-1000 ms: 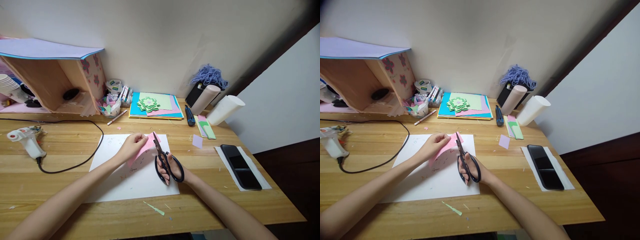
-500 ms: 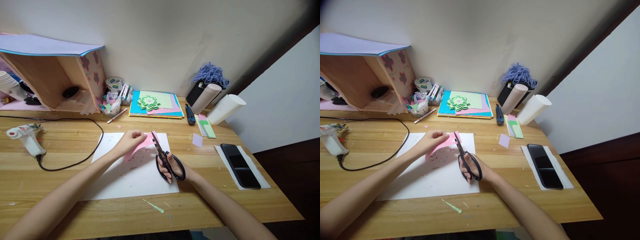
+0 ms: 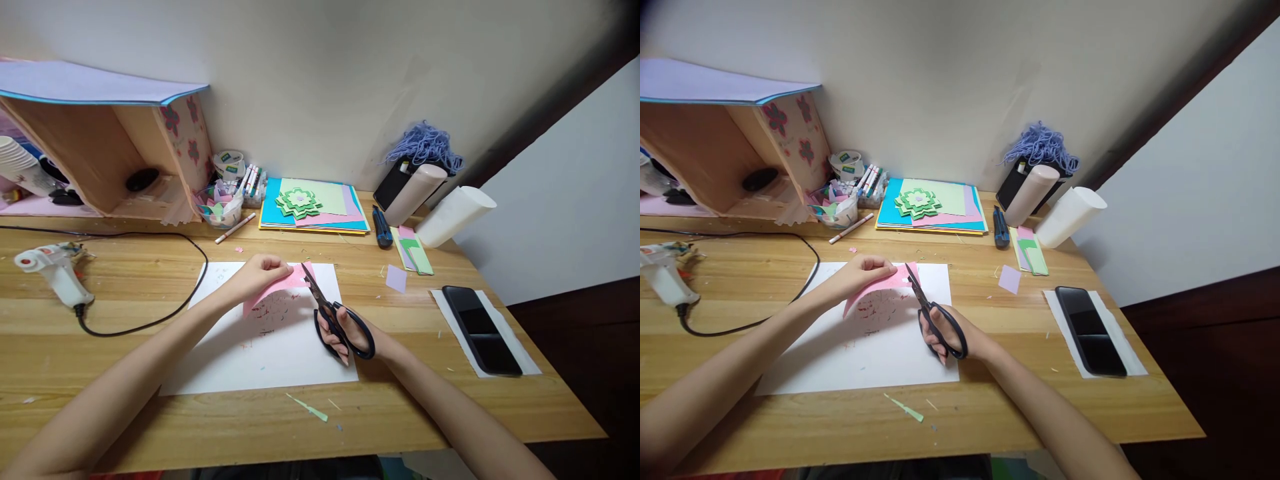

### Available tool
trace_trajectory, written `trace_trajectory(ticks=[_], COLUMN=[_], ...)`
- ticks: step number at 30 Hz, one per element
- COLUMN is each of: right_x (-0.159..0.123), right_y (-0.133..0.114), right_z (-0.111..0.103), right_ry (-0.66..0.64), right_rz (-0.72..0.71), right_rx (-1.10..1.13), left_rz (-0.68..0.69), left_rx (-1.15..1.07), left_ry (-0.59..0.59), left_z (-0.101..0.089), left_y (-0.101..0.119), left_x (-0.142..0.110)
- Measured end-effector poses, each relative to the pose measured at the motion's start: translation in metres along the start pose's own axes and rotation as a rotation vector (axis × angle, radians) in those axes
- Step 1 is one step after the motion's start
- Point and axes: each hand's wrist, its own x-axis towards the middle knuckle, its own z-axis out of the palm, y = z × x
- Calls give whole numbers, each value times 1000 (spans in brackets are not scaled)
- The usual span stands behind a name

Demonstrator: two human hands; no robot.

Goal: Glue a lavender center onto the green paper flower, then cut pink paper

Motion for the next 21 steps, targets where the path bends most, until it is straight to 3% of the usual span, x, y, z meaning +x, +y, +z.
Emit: trace_trajectory(ticks=[21], right_x=[-6], right_y=[-10], right_z=[1], right_ry=[-19], right_rz=[20], right_rx=[-87], left_rz=[41], left_rx=[18], left_ry=[-122], left_z=[-10], left_y=[10], left_x=[-5])
